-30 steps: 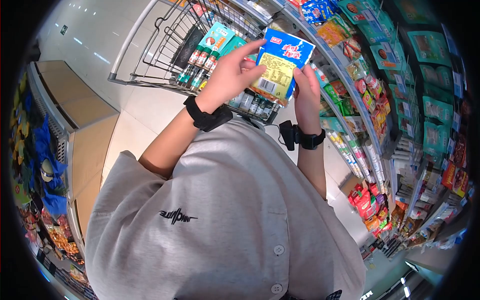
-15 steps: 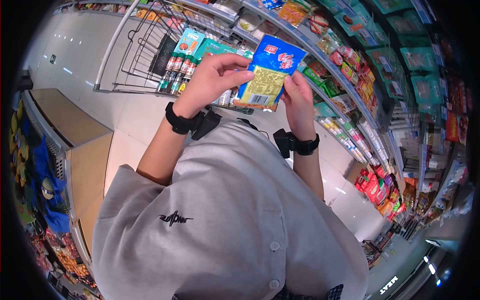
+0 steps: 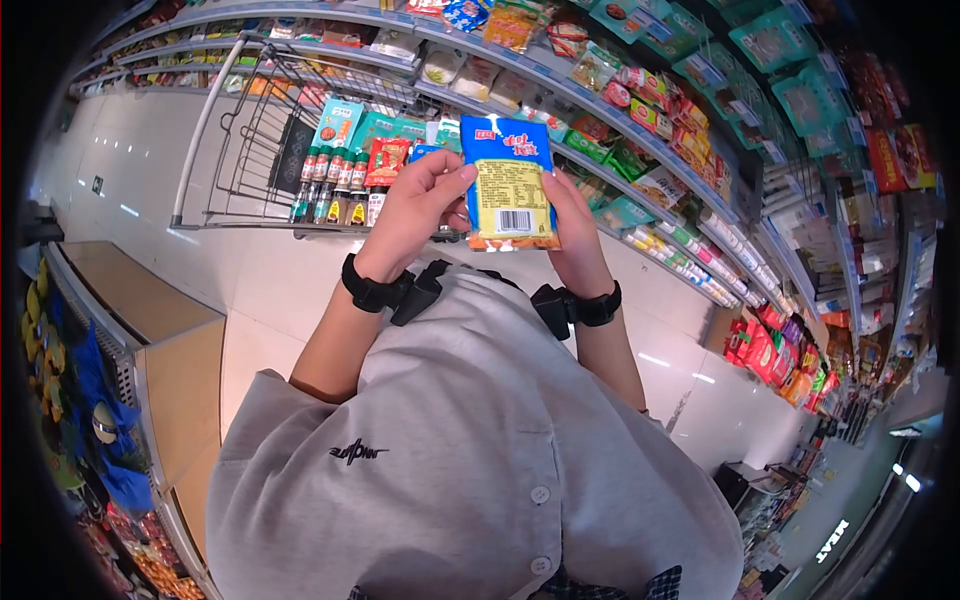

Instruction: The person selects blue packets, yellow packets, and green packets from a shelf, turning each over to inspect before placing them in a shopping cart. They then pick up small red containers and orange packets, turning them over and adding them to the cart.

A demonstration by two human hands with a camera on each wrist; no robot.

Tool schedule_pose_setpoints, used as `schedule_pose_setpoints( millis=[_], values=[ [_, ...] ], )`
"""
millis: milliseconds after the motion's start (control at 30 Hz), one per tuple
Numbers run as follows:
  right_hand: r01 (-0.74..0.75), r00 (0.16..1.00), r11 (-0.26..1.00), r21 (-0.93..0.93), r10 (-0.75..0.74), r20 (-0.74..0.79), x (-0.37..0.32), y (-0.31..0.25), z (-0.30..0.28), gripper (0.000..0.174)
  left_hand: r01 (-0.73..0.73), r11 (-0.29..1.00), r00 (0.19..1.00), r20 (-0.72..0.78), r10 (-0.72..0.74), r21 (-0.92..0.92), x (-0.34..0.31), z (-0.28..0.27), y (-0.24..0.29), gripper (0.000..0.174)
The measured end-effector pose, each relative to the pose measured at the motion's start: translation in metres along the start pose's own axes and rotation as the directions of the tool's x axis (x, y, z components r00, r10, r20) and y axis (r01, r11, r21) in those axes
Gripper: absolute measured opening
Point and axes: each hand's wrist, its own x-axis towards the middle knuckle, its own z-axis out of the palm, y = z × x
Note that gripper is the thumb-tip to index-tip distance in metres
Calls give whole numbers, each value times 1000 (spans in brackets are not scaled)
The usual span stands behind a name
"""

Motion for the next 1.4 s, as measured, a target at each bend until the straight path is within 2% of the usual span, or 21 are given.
schedule_pose_setpoints(
  millis=[100,300,500,567,633,667,733,800,833,867,933,967,1067,1100,1133,1200,1233,1267,1300,1333,1400],
  values=[
    [47,999,998,-50,-48,-23,-14,-3,-10,36,98,992,995,32,-96,-85,4,14,-6,15],
    [224,974,960,-167,-228,-8,-30,-7,-39,36,82,993,988,136,-70,-85,26,31,-29,18],
    [213,976,951,-225,-216,11,-30,-9,-54,37,65,996,983,174,-52,-68,38,34,-33,18],
    [209,978,956,-204,-202,56,-25,-7,-57,37,68,996,982,181,-56,-65,43,26,-37,17],
    [211,976,961,-178,-196,99,-14,-1,-55,38,157,943,983,139,-121,-292,50,17,-44,16],
    [181,973,981,-67,-169,158,-5,2,-52,42,160,946,983,133,-126,-282,51,12,-46,16],
    [144,961,988,50,-152,232,13,20,-51,46,321,897,939,227,-259,-304,55,2,-48,18],
    [258,949,918,-302,-183,256,34,53,-55,58,405,889,899,273,-343,-214,55,-5,-50,24],
    [141,950,973,-183,-81,301,36,50,-47,68,438,896,855,342,-389,-77,60,-16,-58,27],
    [-34,942,996,-85,61,331,38,60,-52,61,461,885,801,399,-446,63,62,-29,-65,30],
    [-232,958,970,-72,241,157,44,65,-42,52,637,719,730,517,-446,-278,52,-44,-60,35],
    [-173,978,985,12,171,119,50,74,-35,41,538,817,808,405,-428,-210,64,-68,-120,37],
    [-193,981,980,56,191,39,78,102,-43,36,424,904,887,224,-404,-52,64,-74,-101,38],
    [-198,980,973,120,200,-2,87,109,-42,32,283,911,903,236,-358,299,75,-95,-112,36],
    [-204,975,963,173,216,-54,97,116,-40,32,-48,607,898,301,-321,793,85,-101,-88,34],
    [-193,956,930,311,250,-153,123,137,-41,33,235,634,806,217,-550,737,119,-143,-110,42],
    [-165,962,946,278,217,-167,139,153,-46,32,567,713,735,138,-664,412,133,-163,-124,44],
    [-211,952,960,186,245,-184,157,169,-53,32,778,628,624,109,-774,4,146,-181,-136,47],
    [-224,954,972,77,235,-187,179,195,-62,33,801,596,592,83,-802,46,159,-194,-146,53],
    [-239,955,970,-35,228,-191,201,222,-72,33,805,583,586,5,-810,113,174,-186,-143,46],
    [-227,943,943,-242,151,-296,238,260,-78,37,697,647,687,-29,-726,309,199,-211,-189,37]
  ],
)
